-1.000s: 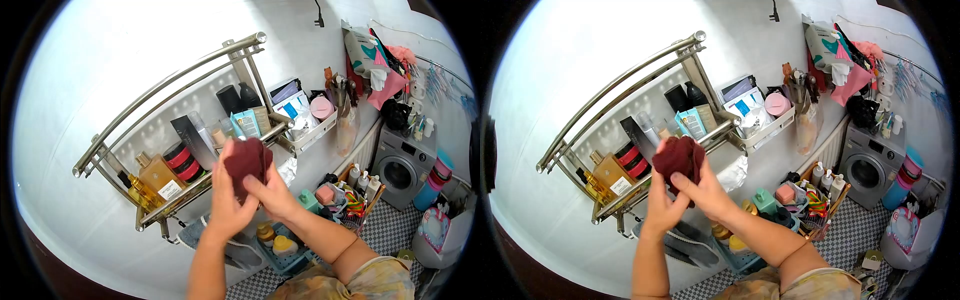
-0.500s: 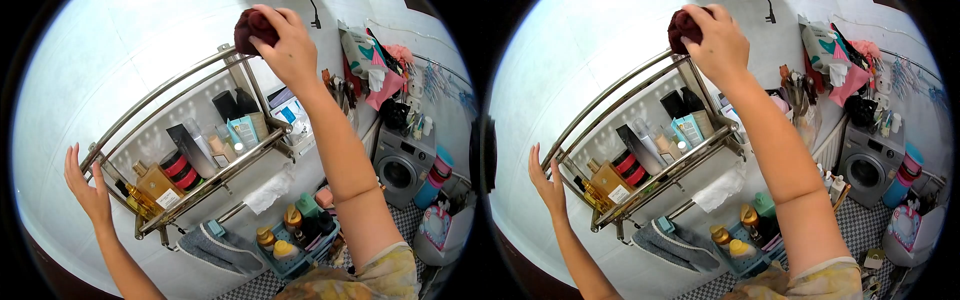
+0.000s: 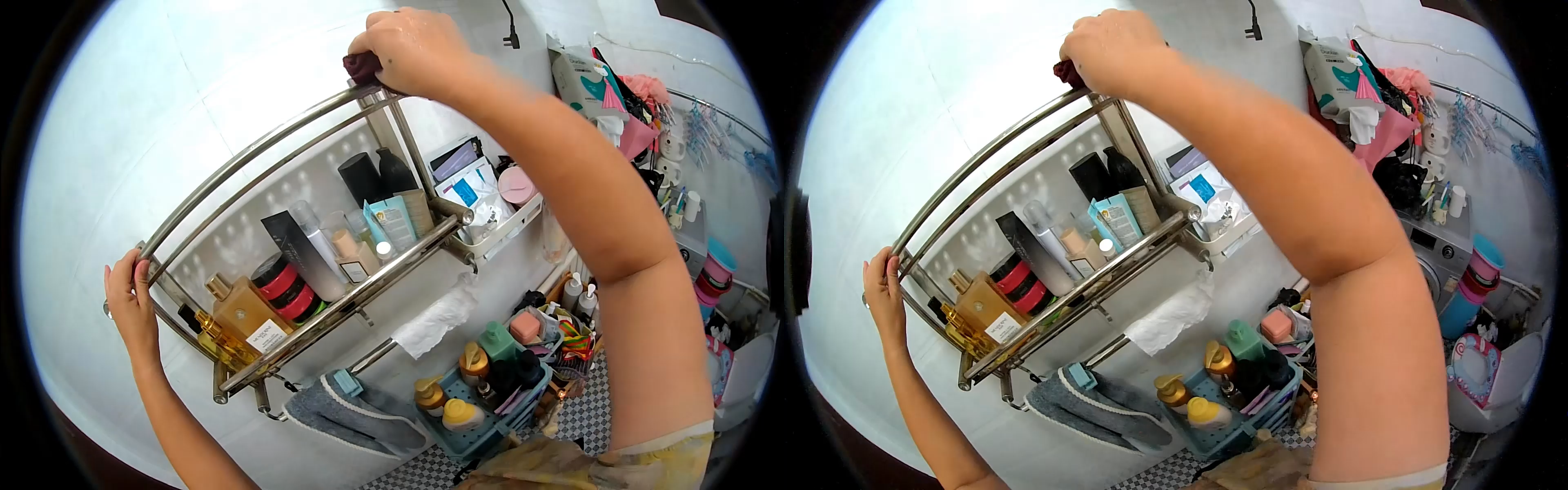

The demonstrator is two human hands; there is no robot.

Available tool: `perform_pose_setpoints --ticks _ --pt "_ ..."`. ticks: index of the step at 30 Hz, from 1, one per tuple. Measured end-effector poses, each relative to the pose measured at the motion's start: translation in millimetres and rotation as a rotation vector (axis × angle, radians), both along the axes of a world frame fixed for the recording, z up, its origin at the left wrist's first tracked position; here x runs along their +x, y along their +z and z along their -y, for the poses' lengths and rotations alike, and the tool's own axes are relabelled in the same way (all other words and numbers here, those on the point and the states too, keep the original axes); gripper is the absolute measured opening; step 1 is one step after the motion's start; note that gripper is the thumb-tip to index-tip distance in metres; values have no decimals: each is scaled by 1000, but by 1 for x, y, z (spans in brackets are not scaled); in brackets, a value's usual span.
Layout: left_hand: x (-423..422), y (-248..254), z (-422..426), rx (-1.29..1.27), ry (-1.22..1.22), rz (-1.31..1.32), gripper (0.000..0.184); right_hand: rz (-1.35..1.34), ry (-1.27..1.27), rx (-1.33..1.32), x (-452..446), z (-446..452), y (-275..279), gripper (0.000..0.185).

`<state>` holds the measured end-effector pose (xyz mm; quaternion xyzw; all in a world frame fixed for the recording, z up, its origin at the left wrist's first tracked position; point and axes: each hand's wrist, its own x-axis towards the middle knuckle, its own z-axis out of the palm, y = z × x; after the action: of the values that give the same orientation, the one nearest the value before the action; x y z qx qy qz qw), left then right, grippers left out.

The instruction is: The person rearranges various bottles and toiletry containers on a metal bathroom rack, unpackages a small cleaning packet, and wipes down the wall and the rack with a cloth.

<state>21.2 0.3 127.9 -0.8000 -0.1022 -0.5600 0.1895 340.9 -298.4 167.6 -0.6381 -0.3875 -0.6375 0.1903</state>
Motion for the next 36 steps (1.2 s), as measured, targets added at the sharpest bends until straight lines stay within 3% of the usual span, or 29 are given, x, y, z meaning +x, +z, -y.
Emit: perform_pose_setpoints --ticks 1,2,5,9,13,16,19,21,26,29,31,33,36 --pt "0 -1 0 -5 -9 4 22 -31 -101 -61 -1 0 6 25" --pt "0 -1 -5 15 -15 15 22 -299 -97 -261 -51 26 16 22" --pt "1 -1 1 17 -14 9 21 -262 -233 -151 -20 1 29 15" --pt "1 -2 4 21 8 9 21 -509 -21 -200 -42 18 34 25" --pt "0 1 -3 25 32 -18 23 -394 35 -206 -28 14 23 24" --pt "0 -1 0 -13 15 -1 22 -257 -137 -220 -1 -3 31 20" --pt "1 -1 1 -16 -6 19 20 -181 -235 -40 18 -12 40 17" --pt "1 -1 -1 47 6 14 20 -348 17 262 28 2 39 19" --pt "2 -1 5 7 2 16 20 -291 417 398 22 35 9 38" --pt "1 -1 4 24 21 12 20 -128 336 470 10 29 -7 37" --pt "1 0 3 37 28 10 20 -176 334 391 -17 31 -13 35" --pt "1 -1 2 38 14 26 20 -183 177 283 -27 23 -19 31" --pt "-3 0 1 8 95 -34 25 -145 156 317 -27 -5 -29 27"
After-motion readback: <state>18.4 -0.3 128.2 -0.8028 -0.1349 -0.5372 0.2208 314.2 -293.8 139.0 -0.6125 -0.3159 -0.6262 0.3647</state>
